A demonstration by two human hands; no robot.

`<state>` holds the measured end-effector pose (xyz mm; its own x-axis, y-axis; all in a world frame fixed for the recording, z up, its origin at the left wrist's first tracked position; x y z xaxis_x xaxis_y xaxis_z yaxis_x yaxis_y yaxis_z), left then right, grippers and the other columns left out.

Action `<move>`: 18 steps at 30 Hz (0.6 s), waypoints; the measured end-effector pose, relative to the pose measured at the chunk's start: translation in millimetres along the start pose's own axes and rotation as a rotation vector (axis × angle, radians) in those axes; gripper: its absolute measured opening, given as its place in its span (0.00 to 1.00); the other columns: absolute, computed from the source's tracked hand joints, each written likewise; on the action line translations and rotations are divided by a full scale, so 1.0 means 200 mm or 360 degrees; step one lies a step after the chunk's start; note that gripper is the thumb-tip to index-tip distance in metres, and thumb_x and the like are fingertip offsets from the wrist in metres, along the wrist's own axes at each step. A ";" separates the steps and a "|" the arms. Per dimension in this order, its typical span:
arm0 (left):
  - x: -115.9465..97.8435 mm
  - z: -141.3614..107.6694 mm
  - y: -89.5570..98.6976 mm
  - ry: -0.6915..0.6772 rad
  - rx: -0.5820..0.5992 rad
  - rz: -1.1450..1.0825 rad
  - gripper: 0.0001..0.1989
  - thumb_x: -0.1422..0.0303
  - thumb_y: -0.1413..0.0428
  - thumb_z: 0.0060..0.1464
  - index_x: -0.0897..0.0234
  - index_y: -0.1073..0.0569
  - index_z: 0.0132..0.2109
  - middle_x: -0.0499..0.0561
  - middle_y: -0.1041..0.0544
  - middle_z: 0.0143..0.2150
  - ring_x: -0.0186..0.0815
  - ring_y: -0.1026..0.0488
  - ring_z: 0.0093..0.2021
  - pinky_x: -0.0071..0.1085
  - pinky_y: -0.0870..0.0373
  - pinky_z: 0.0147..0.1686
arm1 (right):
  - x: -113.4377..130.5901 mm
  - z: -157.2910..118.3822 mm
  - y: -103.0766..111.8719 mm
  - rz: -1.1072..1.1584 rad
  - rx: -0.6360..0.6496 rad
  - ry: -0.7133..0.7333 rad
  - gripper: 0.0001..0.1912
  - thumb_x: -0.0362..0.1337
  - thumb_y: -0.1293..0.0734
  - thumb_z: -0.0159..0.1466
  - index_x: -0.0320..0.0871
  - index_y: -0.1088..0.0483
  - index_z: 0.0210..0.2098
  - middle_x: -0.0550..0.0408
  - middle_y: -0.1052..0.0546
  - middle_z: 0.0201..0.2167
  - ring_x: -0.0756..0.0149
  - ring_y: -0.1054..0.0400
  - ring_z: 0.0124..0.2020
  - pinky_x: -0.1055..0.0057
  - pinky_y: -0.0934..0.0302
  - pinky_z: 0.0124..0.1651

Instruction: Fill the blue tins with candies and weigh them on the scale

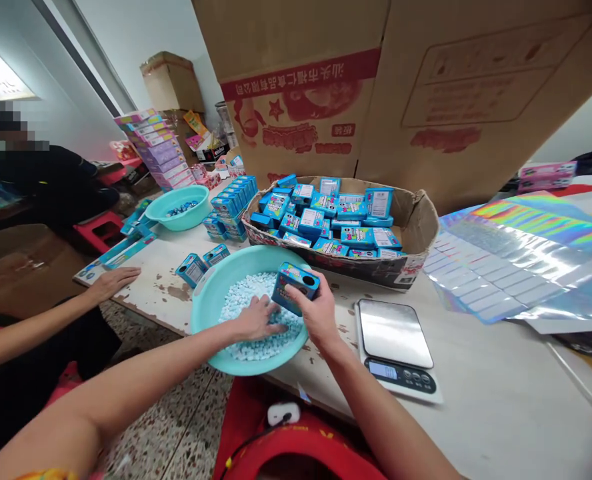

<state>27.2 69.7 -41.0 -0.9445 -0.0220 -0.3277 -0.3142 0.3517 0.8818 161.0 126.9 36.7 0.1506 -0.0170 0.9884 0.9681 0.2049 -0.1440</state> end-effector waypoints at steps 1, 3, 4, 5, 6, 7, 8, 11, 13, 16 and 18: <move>-0.03 -0.05 -0.02 -0.0057 0.0066 0.0019 0.30 0.46 0.51 0.53 0.59 0.34 0.56 0.59 0.35 0.54 0.51 0.37 0.54 0.48 0.42 0.54 | -0.01 0.01 0.01 0.0043 -0.0055 -0.0039 0.25 0.44 0.24 0.47 0.45 0.31 0.41 0.58 0.24 0.35 0.64 0.31 0.36 0.64 0.34 0.45; -0.07 -0.13 -0.06 -0.0099 0.0194 0.0070 0.29 0.46 0.52 0.54 0.60 0.32 0.54 0.59 0.33 0.52 0.50 0.35 0.51 0.48 0.41 0.53 | -0.04 0.04 0.03 0.0288 -0.0166 -0.0171 0.22 0.42 0.23 0.45 0.44 0.31 0.36 0.60 0.24 0.29 0.66 0.31 0.31 0.65 0.33 0.41; -0.09 -0.16 -0.07 -0.0114 0.0238 0.0095 0.28 0.47 0.53 0.54 0.60 0.32 0.54 0.59 0.32 0.50 0.51 0.34 0.50 0.48 0.41 0.52 | -0.06 0.06 0.03 0.0470 -0.0196 -0.0257 0.21 0.41 0.23 0.44 0.43 0.31 0.34 0.61 0.24 0.28 0.67 0.30 0.29 0.65 0.33 0.40; -0.10 -0.18 -0.07 -0.0131 0.0260 0.0119 0.27 0.48 0.54 0.55 0.61 0.31 0.54 0.59 0.30 0.49 0.51 0.33 0.49 0.49 0.41 0.52 | -0.07 0.09 0.01 0.0660 -0.0199 -0.0344 0.19 0.40 0.23 0.44 0.43 0.31 0.33 0.61 0.24 0.27 0.67 0.30 0.29 0.65 0.32 0.40; -0.11 -0.18 -0.07 -0.0139 0.0267 0.0137 0.26 0.50 0.54 0.56 0.62 0.30 0.53 0.60 0.29 0.47 0.51 0.32 0.47 0.49 0.41 0.52 | -0.08 0.12 0.00 0.0836 -0.0182 -0.0417 0.18 0.40 0.24 0.45 0.43 0.31 0.32 0.60 0.23 0.28 0.66 0.29 0.30 0.63 0.32 0.41; -0.12 -0.18 -0.07 -0.0137 0.0270 0.0139 0.25 0.52 0.53 0.55 0.62 0.29 0.52 0.60 0.28 0.45 0.51 0.31 0.46 0.48 0.40 0.51 | -0.09 0.14 -0.02 0.0986 -0.0149 -0.0478 0.16 0.39 0.25 0.46 0.44 0.30 0.32 0.59 0.22 0.28 0.64 0.27 0.31 0.62 0.31 0.43; -0.12 -0.18 -0.07 -0.0127 0.0278 0.0120 0.24 0.54 0.53 0.55 0.63 0.29 0.51 0.60 0.27 0.44 0.50 0.30 0.45 0.46 0.39 0.49 | -0.08 0.17 -0.04 0.1103 -0.0105 -0.0518 0.14 0.38 0.27 0.46 0.44 0.29 0.33 0.59 0.22 0.29 0.62 0.27 0.33 0.59 0.31 0.45; -0.13 -0.18 -0.07 -0.0100 0.0330 -0.0022 0.22 0.57 0.51 0.53 0.62 0.28 0.50 0.59 0.24 0.44 0.49 0.28 0.44 0.39 0.35 0.43 | -0.02 0.23 -0.09 0.1341 0.0110 -0.0525 0.15 0.39 0.30 0.49 0.46 0.28 0.37 0.56 0.21 0.34 0.56 0.27 0.42 0.50 0.35 0.52; -0.15 -0.19 -0.06 -0.0158 0.0330 -0.0106 0.21 0.57 0.53 0.54 0.62 0.27 0.49 0.59 0.24 0.45 0.48 0.27 0.45 0.37 0.34 0.42 | 0.03 0.24 -0.13 0.1438 0.0280 -0.0485 0.19 0.47 0.33 0.53 0.47 0.29 0.43 0.53 0.22 0.39 0.53 0.29 0.48 0.44 0.40 0.55; -0.18 -0.22 -0.04 -0.0251 0.0311 -0.0094 0.19 0.59 0.56 0.56 0.64 0.26 0.44 0.60 0.23 0.42 0.48 0.26 0.43 0.37 0.34 0.41 | 0.07 0.21 -0.19 0.1434 0.0409 -0.0455 0.30 0.62 0.39 0.55 0.49 0.31 0.47 0.51 0.23 0.42 0.51 0.31 0.50 0.39 0.42 0.54; -0.16 -0.24 -0.05 -0.0209 0.0310 -0.0061 0.18 0.59 0.55 0.55 0.64 0.25 0.39 0.61 0.22 0.38 0.49 0.25 0.40 0.38 0.33 0.39 | 0.04 0.18 -0.24 0.1371 0.0414 -0.0505 0.37 0.69 0.43 0.53 0.49 0.31 0.47 0.50 0.23 0.42 0.51 0.31 0.49 0.41 0.40 0.52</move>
<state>55.2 22.6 -23.8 -0.9076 0.0785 -0.4125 -0.3134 0.5273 0.7898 109.3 153.1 53.7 0.6928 0.4997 0.5200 0.4692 0.2353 -0.8512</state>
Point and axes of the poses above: each hand's wrist, its own z-axis towards the middle knuckle, its own y-axis out of the back of the hand, x = y × z, the point moved 9 cm from there along z, towards the middle knuckle
